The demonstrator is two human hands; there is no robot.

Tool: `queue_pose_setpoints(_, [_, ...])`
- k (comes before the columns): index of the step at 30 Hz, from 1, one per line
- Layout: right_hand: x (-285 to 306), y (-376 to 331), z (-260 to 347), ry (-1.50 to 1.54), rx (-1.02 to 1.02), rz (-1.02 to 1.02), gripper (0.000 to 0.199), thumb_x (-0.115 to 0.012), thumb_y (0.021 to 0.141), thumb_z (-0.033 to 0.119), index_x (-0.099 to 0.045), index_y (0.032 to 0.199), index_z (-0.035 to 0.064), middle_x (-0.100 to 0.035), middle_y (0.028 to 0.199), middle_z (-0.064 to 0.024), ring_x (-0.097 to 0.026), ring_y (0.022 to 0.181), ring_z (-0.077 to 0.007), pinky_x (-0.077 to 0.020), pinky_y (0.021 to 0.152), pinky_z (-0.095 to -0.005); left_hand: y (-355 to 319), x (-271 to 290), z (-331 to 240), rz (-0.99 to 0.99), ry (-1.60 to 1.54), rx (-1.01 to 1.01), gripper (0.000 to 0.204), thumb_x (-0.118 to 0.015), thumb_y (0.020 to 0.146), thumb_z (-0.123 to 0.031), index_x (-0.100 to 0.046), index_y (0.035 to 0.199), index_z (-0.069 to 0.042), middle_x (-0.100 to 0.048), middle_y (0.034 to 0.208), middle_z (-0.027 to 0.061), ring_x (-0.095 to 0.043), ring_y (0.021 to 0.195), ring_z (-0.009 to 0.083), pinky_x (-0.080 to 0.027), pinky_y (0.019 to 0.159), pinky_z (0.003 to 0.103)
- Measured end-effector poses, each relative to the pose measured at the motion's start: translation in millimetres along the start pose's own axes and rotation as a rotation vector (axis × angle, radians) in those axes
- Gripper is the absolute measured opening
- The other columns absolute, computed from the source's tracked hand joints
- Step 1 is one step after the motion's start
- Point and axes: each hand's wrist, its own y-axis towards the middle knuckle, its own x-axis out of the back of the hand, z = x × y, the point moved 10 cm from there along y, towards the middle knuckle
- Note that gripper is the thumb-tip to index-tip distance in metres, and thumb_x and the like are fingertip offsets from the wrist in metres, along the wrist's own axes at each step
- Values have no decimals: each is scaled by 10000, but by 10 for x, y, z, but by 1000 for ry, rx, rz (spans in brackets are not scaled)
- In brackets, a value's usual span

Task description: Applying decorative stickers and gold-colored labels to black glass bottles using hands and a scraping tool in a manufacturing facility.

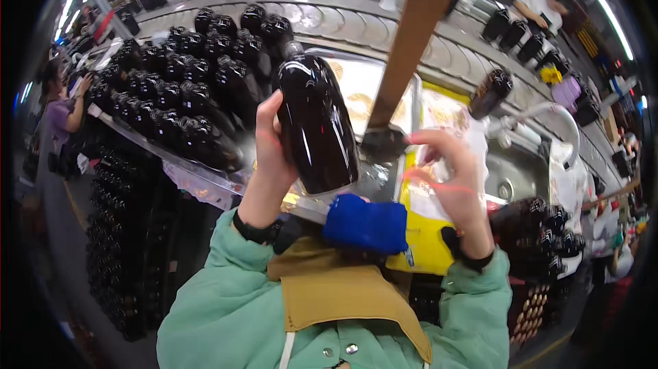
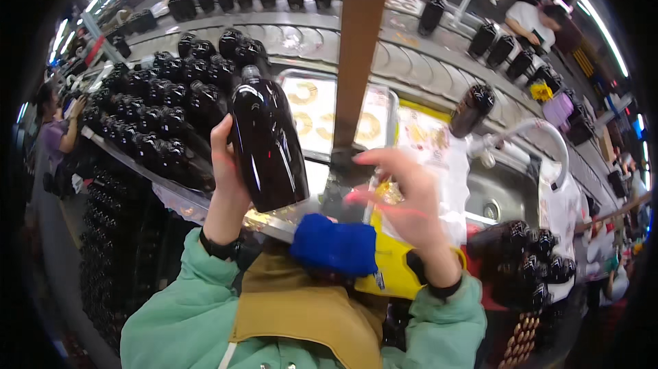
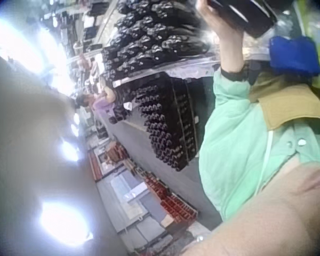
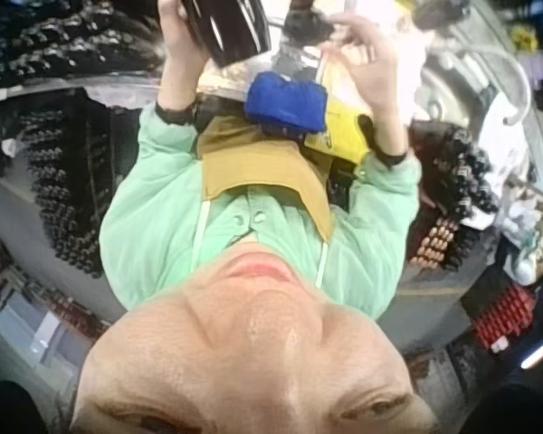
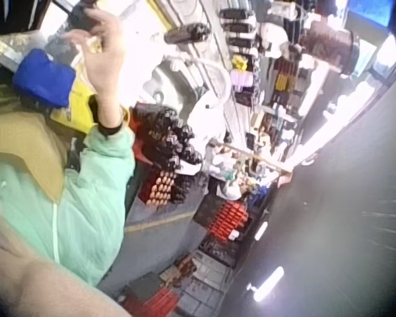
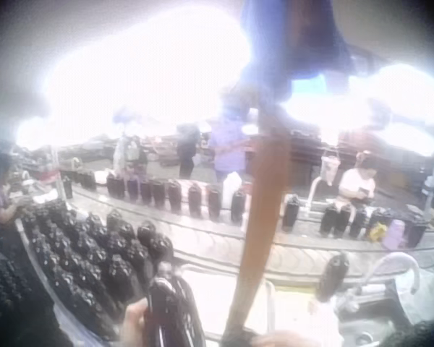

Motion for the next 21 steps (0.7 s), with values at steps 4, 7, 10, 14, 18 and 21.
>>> queue_pose_setpoints(4, [-731, -598, 124, 222, -112, -19, 1172, -981, 669, 187, -315, 1619, 23, -556, 1497, -189, -670, 1184, -296, -537, 950, -359, -495, -116, 936, -12, -73, 283, 758, -468, 1004, -687, -559, 1437, -72, -692, 1254, 143, -692, 1142, 265, -590, 977, 449])
queue_pose_setpoints(7, [-871, -1004, 33, 213, -293, -19, 1106, -944, 714, 157, -308, 1597, -43, -470, 1543, -301, -570, 1351, -400, -506, 1064, -401, -637, 72, 1378, -109, -6, 421, 738, -390, 1049, -680, -534, 1447, -76, -682, 1280, 125, -692, 1123, 227, -570, 999, 405])
queue_pose_setpoints(10, [-806, -1200, 80, 56, -278, -55, 1098, -935, 700, 135, -315, 1586, -56, -434, 1557, -328, -500, 1408, -447, -495, 1096, -437, -747, 66, 1637, -107, -35, 532, 704, -289, 1097, -622, -559, 1424, -60, -685, 1279, 127, -690, 1126, 224, -557, 1029, 397])
queue_pose_setpoints(14, [-782, -1299, -26, 22, -315, -72, 1085, -933, 690, 137, -338, 1580, -45, -439, 1553, -330, -480, 1419, -461, -509, 1075, -458, -681, 237, 1686, -154, 263, 443, 672, -225, 1131, -549, -550, 1422, -37, -676, 1282, 133, -687, 1134, 200, -557, 1030, 383])
queue_pose_setpoints(18, [-765, -1244, -102, -30, -291, -82, 1089, -937, 690, 164, -346, 1584, -25, -439, 1537, -356, -495, 1402, -466, -509, 1069, -463, -544, 260, 1606, -108, 367, 336, 602, -274, 1143, -495, -564, 1387, -27, -675, 1277, 137, -686, 1120, 188, -561, 1011, 369])
queue_pose_setpoints(21, [-757, -1150, -195, -58, -275, -89, 1105, -943, 683, 175, -345, 1598, 15, -446, 1510, -384, -527, 1365, -476, -518, 1049, -466, -407, 280, 1450, -148, 547, 259, 552, -315, 1149, -457, -594, 1309, -9, -687, 1188, 120, -678, 1049, 175, -547, 947, 329])
